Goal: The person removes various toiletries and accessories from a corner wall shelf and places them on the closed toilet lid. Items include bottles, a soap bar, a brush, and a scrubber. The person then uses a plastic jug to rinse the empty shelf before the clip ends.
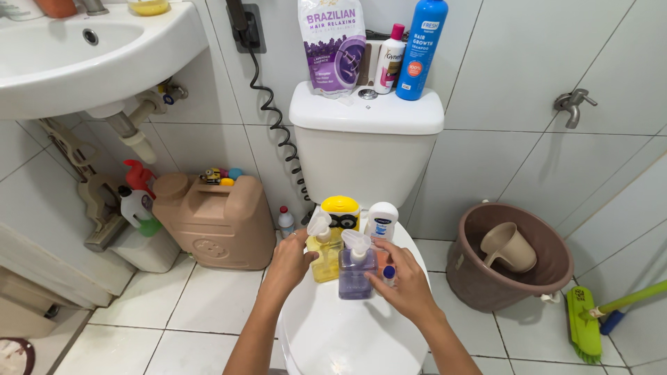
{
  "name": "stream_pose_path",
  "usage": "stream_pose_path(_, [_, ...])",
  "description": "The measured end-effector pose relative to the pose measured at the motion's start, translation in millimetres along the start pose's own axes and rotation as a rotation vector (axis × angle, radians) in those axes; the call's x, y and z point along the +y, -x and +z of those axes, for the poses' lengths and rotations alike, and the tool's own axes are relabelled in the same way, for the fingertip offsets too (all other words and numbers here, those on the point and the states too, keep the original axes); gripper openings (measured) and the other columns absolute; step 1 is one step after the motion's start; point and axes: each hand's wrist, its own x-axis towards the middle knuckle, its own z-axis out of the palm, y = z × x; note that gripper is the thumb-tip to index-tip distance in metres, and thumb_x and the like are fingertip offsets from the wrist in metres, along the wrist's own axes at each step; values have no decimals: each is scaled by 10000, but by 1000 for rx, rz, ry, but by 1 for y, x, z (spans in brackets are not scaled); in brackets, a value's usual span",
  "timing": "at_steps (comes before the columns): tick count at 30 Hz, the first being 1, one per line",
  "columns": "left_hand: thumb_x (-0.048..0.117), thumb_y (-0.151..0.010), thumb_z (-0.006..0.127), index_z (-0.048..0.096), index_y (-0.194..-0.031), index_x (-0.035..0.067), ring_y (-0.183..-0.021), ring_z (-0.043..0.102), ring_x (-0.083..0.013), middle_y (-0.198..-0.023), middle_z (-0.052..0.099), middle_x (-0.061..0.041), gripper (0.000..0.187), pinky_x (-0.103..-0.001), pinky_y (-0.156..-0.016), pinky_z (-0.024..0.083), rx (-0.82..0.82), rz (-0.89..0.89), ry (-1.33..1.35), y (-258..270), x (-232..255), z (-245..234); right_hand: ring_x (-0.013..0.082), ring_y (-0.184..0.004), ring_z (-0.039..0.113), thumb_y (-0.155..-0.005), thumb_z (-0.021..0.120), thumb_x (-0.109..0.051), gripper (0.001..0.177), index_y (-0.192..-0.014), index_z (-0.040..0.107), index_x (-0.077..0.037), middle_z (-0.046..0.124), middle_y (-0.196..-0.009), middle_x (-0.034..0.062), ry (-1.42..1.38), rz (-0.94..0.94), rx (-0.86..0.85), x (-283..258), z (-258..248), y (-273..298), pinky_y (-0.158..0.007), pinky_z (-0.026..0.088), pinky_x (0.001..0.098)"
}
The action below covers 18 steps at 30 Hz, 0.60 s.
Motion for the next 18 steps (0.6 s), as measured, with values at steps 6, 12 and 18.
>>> stream_pose_path(6, [111, -776, 823, 651, -1209, 63, -1085, 664, -389, -1163, 712, -179, 468, -483, -910, 524, -16, -19, -7, -1, -7, 4, 236, -837, 655, -681, 881, -353, 777, -1359, 560, -146, 682, -971, 91, 56, 66, -110, 8, 11, -10, -723, 551, 401])
stream_pose_path(12, [292, -876, 775, 577, -1289, -15, -925, 699, -391, -1058, 705, -226, 551, -482, -788, 561, 27, -105, -327, 39, 8, 13, 280, -947, 672, -704, 892, -389, 688, -1273, 635, -98, 714, -1196, 90, 52, -122, -79, 16, 15, -10, -807, 555, 408])
stream_pose_path(18, [298, -903, 747, 694, -1119, 112, -839, 725, -331, -989, 742, -137, 289, -455, -740, 574, -81, 70, -214, 46, 53, 11, 253, -987, 688, -656, 912, -352, 676, -1245, 676, -119, 720, -1185, 29, -4, 25, -172, 14, 12, -9, -828, 562, 385])
